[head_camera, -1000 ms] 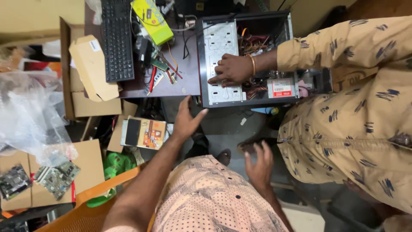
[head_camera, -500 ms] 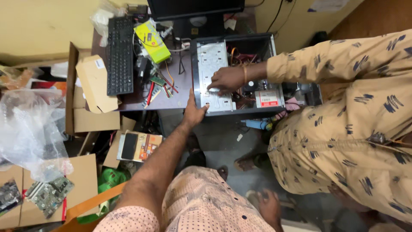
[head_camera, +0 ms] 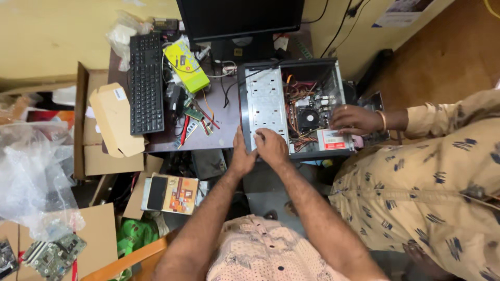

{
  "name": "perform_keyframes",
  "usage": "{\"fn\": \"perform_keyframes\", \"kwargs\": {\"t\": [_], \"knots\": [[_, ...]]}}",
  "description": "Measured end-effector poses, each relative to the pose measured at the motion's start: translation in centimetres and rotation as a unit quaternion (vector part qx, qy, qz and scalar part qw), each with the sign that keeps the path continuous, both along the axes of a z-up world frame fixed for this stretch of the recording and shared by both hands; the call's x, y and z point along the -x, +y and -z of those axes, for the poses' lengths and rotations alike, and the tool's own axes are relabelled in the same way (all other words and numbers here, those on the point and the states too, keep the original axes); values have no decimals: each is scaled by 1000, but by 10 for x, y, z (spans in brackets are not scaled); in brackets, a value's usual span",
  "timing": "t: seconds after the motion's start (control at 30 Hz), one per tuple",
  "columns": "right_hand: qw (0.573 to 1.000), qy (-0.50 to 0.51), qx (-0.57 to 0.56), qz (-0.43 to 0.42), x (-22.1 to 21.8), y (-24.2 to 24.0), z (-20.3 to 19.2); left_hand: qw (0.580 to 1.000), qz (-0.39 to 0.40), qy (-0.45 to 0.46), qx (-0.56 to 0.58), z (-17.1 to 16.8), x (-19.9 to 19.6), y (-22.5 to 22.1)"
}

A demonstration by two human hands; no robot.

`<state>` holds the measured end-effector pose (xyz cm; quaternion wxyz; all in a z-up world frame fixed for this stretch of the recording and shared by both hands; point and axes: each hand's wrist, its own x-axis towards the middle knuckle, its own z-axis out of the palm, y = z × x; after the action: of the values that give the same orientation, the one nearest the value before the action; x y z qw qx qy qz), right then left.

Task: The person removes a keyboard from the workspace, detaches the front bezel of a computer case, inserts a small circuit board into a slot on the bezel, and then reattaches the bezel to the chassis.

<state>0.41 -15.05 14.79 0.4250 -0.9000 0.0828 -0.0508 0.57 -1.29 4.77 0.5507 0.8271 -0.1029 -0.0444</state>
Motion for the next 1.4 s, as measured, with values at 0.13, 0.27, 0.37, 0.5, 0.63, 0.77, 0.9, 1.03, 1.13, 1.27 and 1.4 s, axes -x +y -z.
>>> {"fn": "perform_keyframes", "kwargs": {"t": [0.13,0.27,0.37,0.5,0.63,0.77,0.9,1.03,1.13,1.27,1.4], "knots": [[998,1,40,-45,-16,2,16,1000,-3,9,13,-8,4,0],[985,164,22,-42,-37,-2,-6,999,2,-6,38,-39,6,3],[993,111,48,-1,-74,-10,-6,988,7,151,12,-59,2,4],[1000,5,-17,15,-150,-20,17,979,40,188,-73,-75,-5,8],[998,57,21,-21,-174,-11,42,963,70,235,-114,-86,-10,11],[996,27,73,-48,-174,-20,51,958,68,248,-123,-87,-15,9],[997,43,42,-56,-173,-20,43,955,73,261,-120,-93,-13,12],[994,10,51,-93,-145,-17,14,946,79,289,-127,-96,-17,10],[987,92,36,-124,-90,-15,-3,954,63,267,-123,-91,-12,8],[980,57,7,-192,-53,-3,-2,955,55,267,-119,-94,-14,9],[968,215,-87,-97,-54,-8,-4,950,52,278,-135,-100,-12,7]]}}
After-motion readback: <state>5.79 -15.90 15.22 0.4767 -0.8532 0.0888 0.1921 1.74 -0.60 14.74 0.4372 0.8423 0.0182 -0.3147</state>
